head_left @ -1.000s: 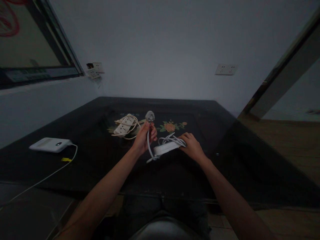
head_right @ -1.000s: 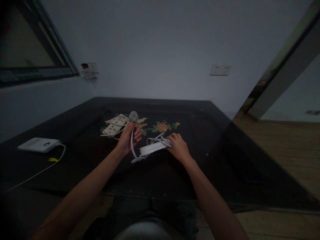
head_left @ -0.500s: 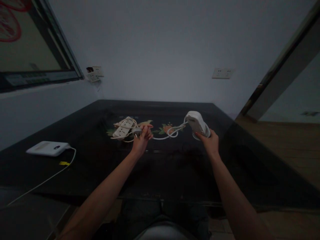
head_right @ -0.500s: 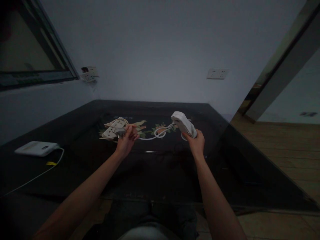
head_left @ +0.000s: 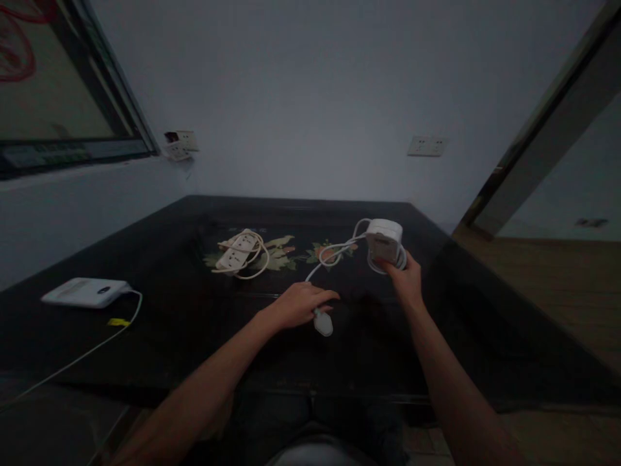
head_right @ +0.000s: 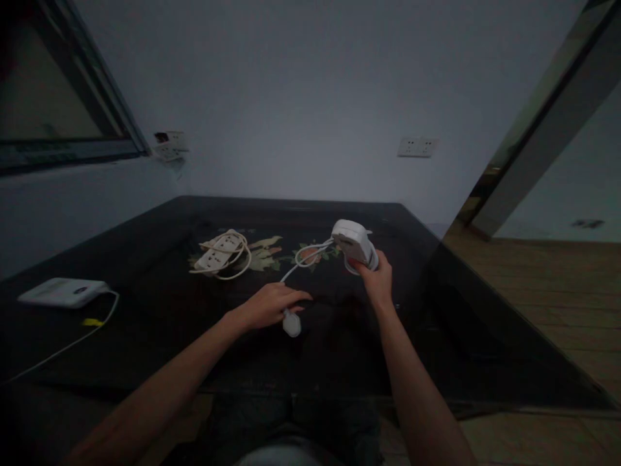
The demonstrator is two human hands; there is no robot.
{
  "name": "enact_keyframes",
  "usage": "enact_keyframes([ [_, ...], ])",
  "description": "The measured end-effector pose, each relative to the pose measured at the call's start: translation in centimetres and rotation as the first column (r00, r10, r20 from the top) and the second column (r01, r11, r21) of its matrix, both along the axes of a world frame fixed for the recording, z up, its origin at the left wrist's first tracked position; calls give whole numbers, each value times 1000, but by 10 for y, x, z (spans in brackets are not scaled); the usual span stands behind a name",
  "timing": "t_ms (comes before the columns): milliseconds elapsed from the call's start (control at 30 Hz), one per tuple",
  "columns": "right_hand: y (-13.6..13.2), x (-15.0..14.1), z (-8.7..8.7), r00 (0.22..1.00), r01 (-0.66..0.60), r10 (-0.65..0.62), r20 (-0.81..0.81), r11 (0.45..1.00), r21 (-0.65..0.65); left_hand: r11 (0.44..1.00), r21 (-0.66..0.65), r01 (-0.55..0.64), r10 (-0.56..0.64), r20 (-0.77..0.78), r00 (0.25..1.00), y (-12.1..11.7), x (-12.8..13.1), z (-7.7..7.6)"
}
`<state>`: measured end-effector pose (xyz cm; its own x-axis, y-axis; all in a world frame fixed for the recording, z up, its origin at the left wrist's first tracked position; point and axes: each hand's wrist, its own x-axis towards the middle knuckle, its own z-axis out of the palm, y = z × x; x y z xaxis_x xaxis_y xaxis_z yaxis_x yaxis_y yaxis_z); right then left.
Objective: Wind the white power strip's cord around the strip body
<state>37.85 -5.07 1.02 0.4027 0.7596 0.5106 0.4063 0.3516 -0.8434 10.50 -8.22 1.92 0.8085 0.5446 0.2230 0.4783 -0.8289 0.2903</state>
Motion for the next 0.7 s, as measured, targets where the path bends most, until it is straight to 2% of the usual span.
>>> enact_keyframes([
  [100, -8, -4, 9, 993, -26, 15, 115, 996, 87, 991, 35, -132, 133, -37, 990, 2, -4, 2],
  [167, -14, -6, 15, 979, -97, 63, 196, 980, 172, 974, 39, -223, 224, -17, 974, 5, -10, 3],
  [267, -19, -8, 18, 949, -212, 130, 287, 937, 279, 961, 67, -268, 269, 1, 963, 11, -18, 1],
  [400, -19, -9, 17, 923, -273, 131, 363, 885, 376, 964, 83, -253, 259, -66, 964, 19, -21, -4],
  [533, -18, -8, 17, 891, -303, 110, 441, 867, 396, 980, 29, -195, 197, -82, 977, 22, -17, -6],
  [633, -18, -7, 18, 870, -303, 89, 486, 873, 382, 990, -72, -120, 119, -14, 993, 20, -15, -8],
  [700, -18, -7, 18, 858, -305, 85, 507, 877, 370, 981, -192, -19, 32, 60, 998, 20, -15, -12],
])
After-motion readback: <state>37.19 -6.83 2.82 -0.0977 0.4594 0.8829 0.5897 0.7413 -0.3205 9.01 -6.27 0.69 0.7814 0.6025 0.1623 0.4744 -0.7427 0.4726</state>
